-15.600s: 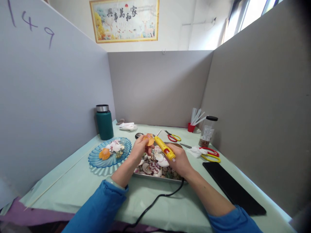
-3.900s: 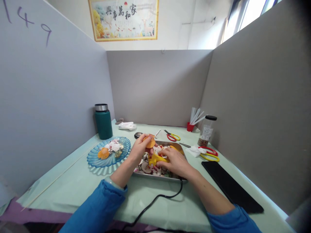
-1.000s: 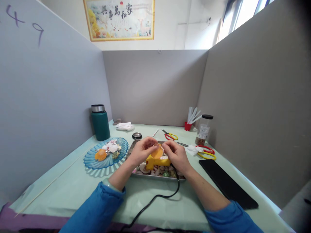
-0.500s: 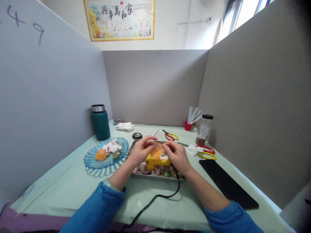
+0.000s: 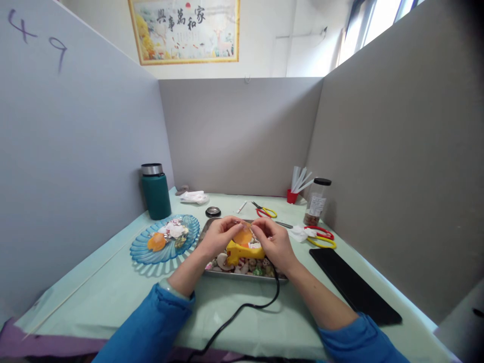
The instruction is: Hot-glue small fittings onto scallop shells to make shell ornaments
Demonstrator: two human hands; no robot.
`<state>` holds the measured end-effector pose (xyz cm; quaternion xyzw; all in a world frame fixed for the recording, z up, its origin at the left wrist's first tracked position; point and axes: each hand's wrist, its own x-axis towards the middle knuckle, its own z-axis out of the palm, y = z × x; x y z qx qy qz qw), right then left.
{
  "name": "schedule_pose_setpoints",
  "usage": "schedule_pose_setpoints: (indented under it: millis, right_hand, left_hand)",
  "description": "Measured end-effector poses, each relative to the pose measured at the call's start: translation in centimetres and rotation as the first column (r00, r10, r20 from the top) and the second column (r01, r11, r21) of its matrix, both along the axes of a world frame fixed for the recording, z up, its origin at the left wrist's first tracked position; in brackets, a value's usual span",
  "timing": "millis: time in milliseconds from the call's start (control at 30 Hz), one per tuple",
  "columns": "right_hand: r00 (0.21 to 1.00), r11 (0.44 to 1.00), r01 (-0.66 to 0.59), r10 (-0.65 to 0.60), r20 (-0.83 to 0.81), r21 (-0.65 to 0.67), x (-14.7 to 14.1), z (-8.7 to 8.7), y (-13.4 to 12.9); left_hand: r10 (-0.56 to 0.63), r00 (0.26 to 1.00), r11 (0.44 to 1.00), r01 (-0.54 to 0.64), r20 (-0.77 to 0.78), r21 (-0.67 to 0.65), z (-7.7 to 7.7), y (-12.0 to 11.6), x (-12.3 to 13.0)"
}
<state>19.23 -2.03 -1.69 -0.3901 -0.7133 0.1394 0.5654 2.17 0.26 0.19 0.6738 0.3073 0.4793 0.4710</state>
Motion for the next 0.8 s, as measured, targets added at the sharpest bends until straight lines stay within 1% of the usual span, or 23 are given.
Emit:
schedule_pose_setpoints:
  millis: [67,133,233,367,633,800]
  right_hand:
    - [1.000,0.999,0.023,-0.023,0.013,0.041,-0.06,0.08,-0.04]
    - [0.998,0.993,0.044,-0.048,0.038,0.109,-0.06,0.17,-0.08]
    - [0.991,0.976,0.059,-0.083,0.108,0.208,0.01,0.27,-0.15]
    - [0.972,0.952,0.088,-0.146,0.183,0.293,0.02,0.27,-0.30]
    - [0.932,0.909,0.104,-0.231,0.280,0.405,-0.01,0.07,-0.41]
    - [0.909,0.903,0.119,-0.266,0.321,0.412,-0.07,0.03,-0.38]
  left_hand:
    - [-0.002,1.000,1.000,0.003,-0.015,0.017,-0.13,0.11,-0.02]
    - [-0.005,0.999,0.999,0.006,-0.034,0.040,-0.27,0.18,-0.05]
    - [0.000,0.998,0.996,0.005,-0.064,0.084,-0.38,0.17,-0.11]
    - [0.007,0.994,0.993,0.006,-0.107,0.122,-0.45,0.09,-0.18]
    - [0.058,0.986,0.984,-0.030,-0.154,0.177,-0.79,0.38,-0.36]
    - [0.073,0.982,0.982,-0.039,-0.176,0.186,-0.49,0.26,-0.34]
